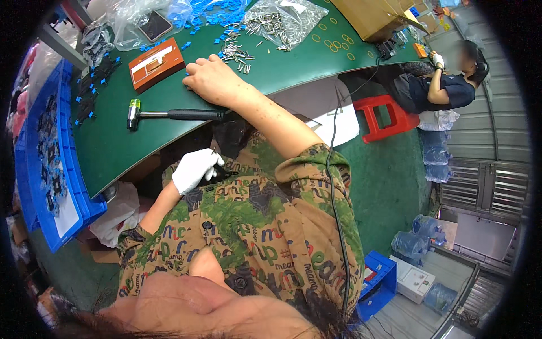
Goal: The person assembles small hardware components at a workbench. They insert metal pins into black plastic parts and secure them with blue plastic caps. The person uses a hammer to tap the pins into place and places the finished assemblies into a clear plastic bag.
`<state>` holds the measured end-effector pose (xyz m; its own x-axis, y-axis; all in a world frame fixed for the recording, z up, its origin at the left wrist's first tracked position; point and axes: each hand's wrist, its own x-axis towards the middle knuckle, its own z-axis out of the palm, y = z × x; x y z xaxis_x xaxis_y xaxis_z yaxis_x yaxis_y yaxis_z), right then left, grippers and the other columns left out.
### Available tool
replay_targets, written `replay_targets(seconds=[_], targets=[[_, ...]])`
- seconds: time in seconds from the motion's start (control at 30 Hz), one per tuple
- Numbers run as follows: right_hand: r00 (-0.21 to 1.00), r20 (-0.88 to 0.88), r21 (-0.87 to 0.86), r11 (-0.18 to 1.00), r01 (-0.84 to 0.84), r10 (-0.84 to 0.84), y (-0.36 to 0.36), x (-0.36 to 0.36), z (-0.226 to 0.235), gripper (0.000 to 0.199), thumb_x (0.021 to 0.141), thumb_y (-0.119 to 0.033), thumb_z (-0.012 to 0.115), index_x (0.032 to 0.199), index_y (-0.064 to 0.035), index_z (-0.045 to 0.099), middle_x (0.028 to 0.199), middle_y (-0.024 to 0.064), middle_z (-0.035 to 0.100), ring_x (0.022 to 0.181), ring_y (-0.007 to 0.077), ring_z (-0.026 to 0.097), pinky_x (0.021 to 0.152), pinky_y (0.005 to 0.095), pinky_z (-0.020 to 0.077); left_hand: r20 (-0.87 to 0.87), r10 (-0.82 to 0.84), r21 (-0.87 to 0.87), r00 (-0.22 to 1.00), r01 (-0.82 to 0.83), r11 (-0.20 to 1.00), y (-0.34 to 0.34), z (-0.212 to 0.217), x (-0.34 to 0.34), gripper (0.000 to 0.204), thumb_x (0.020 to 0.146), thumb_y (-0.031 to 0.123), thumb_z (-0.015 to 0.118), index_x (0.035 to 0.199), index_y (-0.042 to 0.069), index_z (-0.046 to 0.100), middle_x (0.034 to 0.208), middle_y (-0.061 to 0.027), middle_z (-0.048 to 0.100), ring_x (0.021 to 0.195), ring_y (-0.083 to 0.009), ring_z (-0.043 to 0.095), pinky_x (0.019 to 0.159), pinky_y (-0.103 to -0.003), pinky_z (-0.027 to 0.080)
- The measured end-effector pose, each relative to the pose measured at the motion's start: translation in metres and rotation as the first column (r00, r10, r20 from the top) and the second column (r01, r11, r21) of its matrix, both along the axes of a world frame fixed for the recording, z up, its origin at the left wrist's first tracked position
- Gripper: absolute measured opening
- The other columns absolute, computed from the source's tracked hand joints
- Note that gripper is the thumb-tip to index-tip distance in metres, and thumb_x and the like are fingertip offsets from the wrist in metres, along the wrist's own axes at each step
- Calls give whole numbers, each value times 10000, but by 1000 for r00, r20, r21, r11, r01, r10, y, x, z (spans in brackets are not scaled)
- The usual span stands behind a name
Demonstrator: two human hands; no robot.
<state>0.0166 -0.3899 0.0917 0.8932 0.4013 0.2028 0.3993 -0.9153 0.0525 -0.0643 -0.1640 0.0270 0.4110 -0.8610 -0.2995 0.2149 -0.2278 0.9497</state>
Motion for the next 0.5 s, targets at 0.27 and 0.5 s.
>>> replay_targets(seconds=[0.27,0.5], targets=[[998,-35,-61,997,-51,49,-39,-64,23,198,840,-172,632,1016,-183,722,934,-3,570,972,191,588,854,358,431,-90,24,-44,996,-28,999,-2,-15,-2,302,1049,271,560,954,43,734,672,-5,609,579,-80,548,580,-254,452],[998,46,86,995,43,-47,-55,-116,14,259,871,-225,741,1114,-152,693,1040,-12,625,1010,205,594,885,387,451,-166,41,-61,985,-52,997,-8,-13,0,265,1034,219,599,961,1,729,651,-21,613,567,-91,568,566,-253,449]])
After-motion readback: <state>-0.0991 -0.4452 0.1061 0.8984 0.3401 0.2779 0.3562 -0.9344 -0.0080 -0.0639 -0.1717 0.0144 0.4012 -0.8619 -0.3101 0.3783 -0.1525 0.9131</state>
